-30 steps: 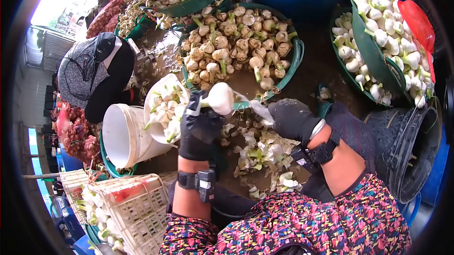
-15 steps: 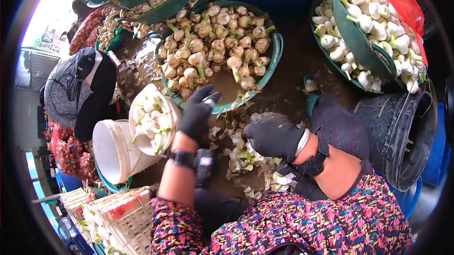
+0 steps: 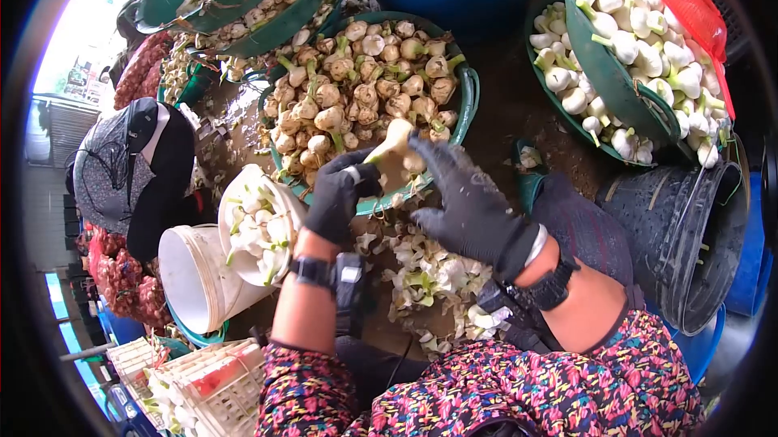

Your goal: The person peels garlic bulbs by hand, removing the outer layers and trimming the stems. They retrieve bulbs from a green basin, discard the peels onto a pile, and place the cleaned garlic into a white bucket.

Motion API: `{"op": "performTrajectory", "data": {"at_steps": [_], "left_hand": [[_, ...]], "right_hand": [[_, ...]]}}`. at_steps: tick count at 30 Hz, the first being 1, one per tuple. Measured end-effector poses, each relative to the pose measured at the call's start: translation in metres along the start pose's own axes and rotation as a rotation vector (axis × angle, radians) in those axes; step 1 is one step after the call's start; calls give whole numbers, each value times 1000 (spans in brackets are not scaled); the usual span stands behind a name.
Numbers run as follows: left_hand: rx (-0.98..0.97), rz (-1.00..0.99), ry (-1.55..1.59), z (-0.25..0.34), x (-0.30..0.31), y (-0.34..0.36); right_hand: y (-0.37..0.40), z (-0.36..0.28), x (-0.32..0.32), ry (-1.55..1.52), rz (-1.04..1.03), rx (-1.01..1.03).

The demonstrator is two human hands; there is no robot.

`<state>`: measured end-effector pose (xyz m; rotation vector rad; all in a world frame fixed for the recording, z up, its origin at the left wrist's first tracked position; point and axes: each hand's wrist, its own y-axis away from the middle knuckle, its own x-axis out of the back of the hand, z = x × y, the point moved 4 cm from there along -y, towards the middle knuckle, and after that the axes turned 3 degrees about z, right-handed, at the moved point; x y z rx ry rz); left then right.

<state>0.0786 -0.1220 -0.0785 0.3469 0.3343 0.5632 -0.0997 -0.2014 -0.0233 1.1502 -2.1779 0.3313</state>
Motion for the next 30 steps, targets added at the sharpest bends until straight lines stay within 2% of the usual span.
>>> {"op": "performTrajectory", "data": {"at_steps": [2,3,4,6,7,8,10,11,13,14,15,16,18,20,22,24,27,30], "left_hand": [[9,-55,-143,28,-8,34],[8,-66,-76,33,-9,50],[3,-76,-9,36,-10,64],[-25,-36,-36,36,-7,82],[-70,-12,213,30,-7,88],[-118,8,465,23,-6,92],[-144,-18,468,19,-16,101],[-170,63,444,16,-22,103],[-184,195,348,14,-22,103],[-183,197,347,17,-25,103],[-232,220,269,22,-29,105],[-278,239,194,25,-31,105],[-251,200,148,25,-29,104],[-230,202,75,27,-29,104],[-245,187,38,27,-27,104],[-427,197,-194,33,-28,108],[-356,214,-15,37,-35,111],[-316,236,11,26,-26,106]], "right_hand": [[-7,0,6,-151,279,107],[-9,-5,11,-339,292,181],[-8,-8,11,-346,290,192],[-7,-7,-3,-848,35,76],[-4,-11,-6,-883,120,123],[-1,-17,-11,-886,114,133],[5,-28,-11,-805,193,246],[9,-34,-8,-567,278,360],[11,-38,-12,-533,291,421],[12,-39,-14,-500,311,476],[12,-37,-17,-502,312,472],[10,-32,-22,-675,237,361],[7,-23,-30,-1005,84,129],[9,-23,-25,-957,98,155],[7,-19,-28,-1163,2,-72],[7,-16,-28,-1224,-11,-69],[6,-18,-27,-1263,-32,-50],[5,-14,-29,-1187,-17,-19]]}}
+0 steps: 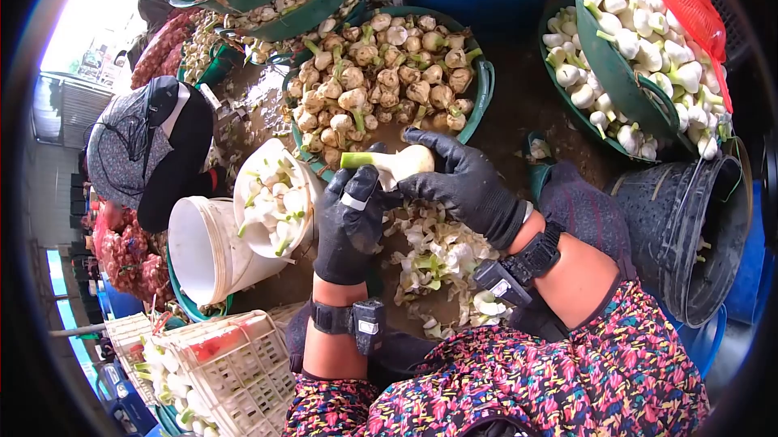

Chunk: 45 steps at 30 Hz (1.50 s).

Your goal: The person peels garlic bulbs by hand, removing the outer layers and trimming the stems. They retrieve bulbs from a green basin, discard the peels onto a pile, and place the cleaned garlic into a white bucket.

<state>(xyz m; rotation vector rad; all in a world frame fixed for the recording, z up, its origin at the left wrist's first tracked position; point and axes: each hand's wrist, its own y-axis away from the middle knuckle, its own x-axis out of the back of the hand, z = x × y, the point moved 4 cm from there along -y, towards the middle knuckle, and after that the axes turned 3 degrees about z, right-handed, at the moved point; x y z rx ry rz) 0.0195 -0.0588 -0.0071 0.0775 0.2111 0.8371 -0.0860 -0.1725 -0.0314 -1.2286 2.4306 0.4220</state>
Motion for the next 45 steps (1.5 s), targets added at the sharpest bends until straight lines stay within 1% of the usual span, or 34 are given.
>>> {"op": "performTrajectory", "data": {"at_steps": [1,3,5,6,7,8,10,12,13,14,16,17,18,20,22,24,26,27,28,29,30,31,32,33,34,35,36,37,38,40,41,42,43,45], "left_hand": [[1,-1,1,0,-1,-1],[187,-29,139,-5,-6,0],[179,-36,73,-1,-5,1],[171,-42,6,0,-4,1],[172,-43,5,-7,2,-2],[59,-63,-66,-16,10,-6],[-185,-150,-311,-14,18,-11],[-44,-207,-99,-22,17,-8],[-179,-247,-234,-19,9,-3],[-177,-246,-233,-18,6,-1],[-103,-154,-145,-18,5,-1],[-134,-156,-280,-15,12,-4],[32,-163,-103,-12,16,2],[111,-250,-163,-6,18,5],[75,-224,-238,4,5,12],[161,-79,97,2,-1,13],[116,-31,58,-3,1,9],[124,-29,0,-2,4,8],[130,-24,-58,-1,8,7],[153,2,85,-7,15,2],[18,-36,-33,-17,35,-10],[-213,-56,-360,-2,37,-11],[-443,-71,-691,13,36,-9],[-507,-42,-719,12,43,-10],[-903,-29,-938,19,41,-13],[-471,9,-370,13,50,-19],[-25,44,194,-3,50,-19],[-27,48,197,-7,50,-19],[-46,45,136,-13,51,-19],[-55,35,66,-15,44,-15],[66,19,266,-20,36,-11],[188,3,466,-23,29,-8],[190,-4,393,-29,31,-8],[218,-25,440,-34,29,-10]], "right_hand": [[0,1,-1,-1,-18,9],[0,5,0,-1,-33,16],[-1,11,3,192,31,26],[-1,5,4,191,34,25],[0,2,4,39,-40,-180],[4,4,4,-116,-113,-386],[6,10,2,286,-357,-84],[9,15,-4,251,-502,-25],[11,12,-8,212,-481,34],[11,10,-10,212,-481,31],[14,2,-17,-424,-308,-553],[11,8,-8,-391,-268,-554],[10,-1,-9,-449,-295,-537],[6,3,-4,-418,-183,-559],[3,8,-4,-352,-219,-532],[0,18,2,-278,-253,-505],[-1,-1,3,801,-277,642],[-2,0,3,865,-246,394],[1,-7,-4,863,-251,394],[5,-21,-10,885,-105,581],[12,-30,-15,898,43,767],[24,-31,-26,969,34,927],[27,-22,-31,1109,-249,638],[31,17,-23,1252,-485,390],[34,55,-13,1375,-712,128],[33,49,-13,1371,-711,135],[33,45,-10,1431,-727,-47],[32,44,-5,1490,-746,-232],[29,47,-3,1494,-750,-232],[16,20,-6,1128,-209,352],[15,19,-4,1126,-203,347],[10,3,-9,978,-95,238],[8,-4,-10,825,12,128],[4,-1,-11,713,64,81]]}}
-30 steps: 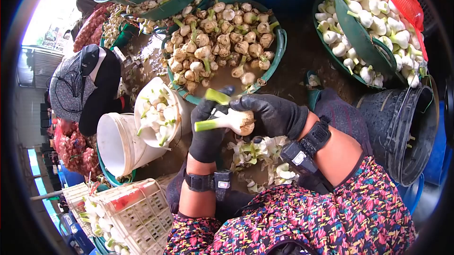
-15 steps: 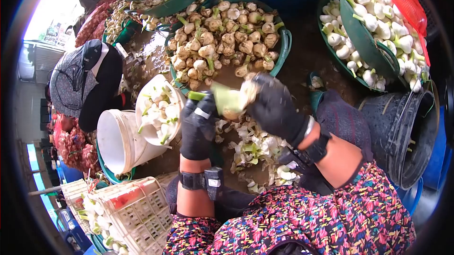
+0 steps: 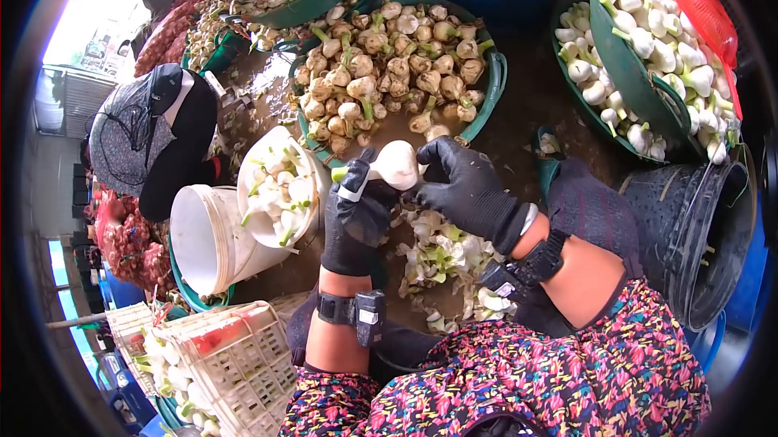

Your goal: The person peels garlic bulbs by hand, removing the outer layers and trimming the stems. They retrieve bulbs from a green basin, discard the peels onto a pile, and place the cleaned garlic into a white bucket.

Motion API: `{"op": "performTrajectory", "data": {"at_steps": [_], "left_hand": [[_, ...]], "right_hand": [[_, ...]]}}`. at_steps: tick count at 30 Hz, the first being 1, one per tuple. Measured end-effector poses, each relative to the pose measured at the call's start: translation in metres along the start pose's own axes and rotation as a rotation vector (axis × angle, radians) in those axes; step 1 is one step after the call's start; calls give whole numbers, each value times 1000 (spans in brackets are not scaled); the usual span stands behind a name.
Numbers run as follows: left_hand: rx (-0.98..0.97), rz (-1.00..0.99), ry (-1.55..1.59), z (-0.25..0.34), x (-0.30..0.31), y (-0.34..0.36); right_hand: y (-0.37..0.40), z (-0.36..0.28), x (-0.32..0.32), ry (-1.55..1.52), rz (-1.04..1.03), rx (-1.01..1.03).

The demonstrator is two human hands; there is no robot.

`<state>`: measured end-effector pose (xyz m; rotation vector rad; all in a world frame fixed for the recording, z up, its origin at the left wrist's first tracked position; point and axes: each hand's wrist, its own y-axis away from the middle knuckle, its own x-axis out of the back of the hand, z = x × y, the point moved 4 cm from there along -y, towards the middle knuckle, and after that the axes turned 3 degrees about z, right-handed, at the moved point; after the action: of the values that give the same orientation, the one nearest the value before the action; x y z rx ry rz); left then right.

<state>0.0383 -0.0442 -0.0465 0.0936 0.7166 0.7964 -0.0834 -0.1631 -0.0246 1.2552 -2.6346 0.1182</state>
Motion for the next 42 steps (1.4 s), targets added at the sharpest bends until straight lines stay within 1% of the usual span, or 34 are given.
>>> {"op": "performTrajectory", "data": {"at_steps": [1,2,3,4,5,7,8,9,10,11,13,15,16,17,18,19,20,21,22,23,24,26,27,29,30,31,33,34,35,37,38,39,41,42], "left_hand": [[23,-16,48,0,-2,-1],[20,-14,48,0,-4,0],[-1,75,109,6,-12,4],[-26,164,167,11,-14,6],[-40,170,160,14,-10,6],[-45,45,-2,17,7,2],[-250,41,-367,25,22,-2],[-52,183,-272,40,26,2],[-183,184,-366,56,43,-5],[-313,181,-458,71,64,-14],[-409,221,-586,105,100,-25],[-477,412,-1042,124,125,-32],[-557,433,-1074,123,135,-35],[-480,436,-1114,117,149,-39],[-374,373,-1021,107,136,-41],[-271,310,-924,92,118,-43],[-215,228,-952,74,97,-48],[-207,117,-964,48,88,-59],[-218,22,-1057,22,78,-69],[2,26,-1058,-3,63,-74],[73,-6,-987,-29,60,-88],[-9,-38,-1078,-72,59,-124],[-74,-31,-1147,-90,59,-144],[-208,-42,-1297,-116,54,-182],[-242,-44,-1411,-119,41,-191],[-245,-53,-1403,-124,30,-198],[-74,15,-1638,-134,22,-209],[-132,42,-1696,-136,19,-209],[-134,36,-1696,-135,17,-215],[71,-52,-1952,-128,18,-220],[-37,-35,-1985,-120,18,-212],[-36,-33,-1989,-116,30,-209],[116,-65,-745,-113,57,-201],[166,-26,-563,-96,45,-181]], "right_hand": [[-2,2,0,-108,28,-58],[-5,-1,7,16,134,94],[-10,1,11,13,129,98],[-17,4,19,48,184,46],[-22,7,25,78,236,-2],[-24,9,23,42,229,35],[-20,5,16,201,52,57],[-15,5,11,368,-123,82],[-9,18,-1,419,-370,67],[-2,30,-7,419,-373,71],[12,44,-20,482,-430,159],[7,34,-14,529,-438,136],[1,26,-6,506,-327,103],[-5,19,3,487,-213,64],[-10,11,13,473,-104,129],[-11,6,18,486,-100,111],[-15,1,28,344,67,39],[-19,2,39,197,235,-27],[-23,8,45,82,313,8],[-24,9,49,92,320,4],[-24,7,55,-36,368,13],[-23,3,63,-251,409,-16],[-22,3,65,-238,418,-12],[-21,7,68,-385,427,-29],[-20,5,70,-349,431,-31],[-20,4,73,-340,437,-28],[-21,5,76,-387,403,-104],[-22,7,78,-381,400,-155],[-23,6,79,-380,406,-155],[-23,5,80,-392,384,-181],[-22,4,81,-396,387,-186],[-23,2,81,-383,357,-194],[-23,4,79,-384,327,-200],[-23,10,74,-336,299,-174]]}}
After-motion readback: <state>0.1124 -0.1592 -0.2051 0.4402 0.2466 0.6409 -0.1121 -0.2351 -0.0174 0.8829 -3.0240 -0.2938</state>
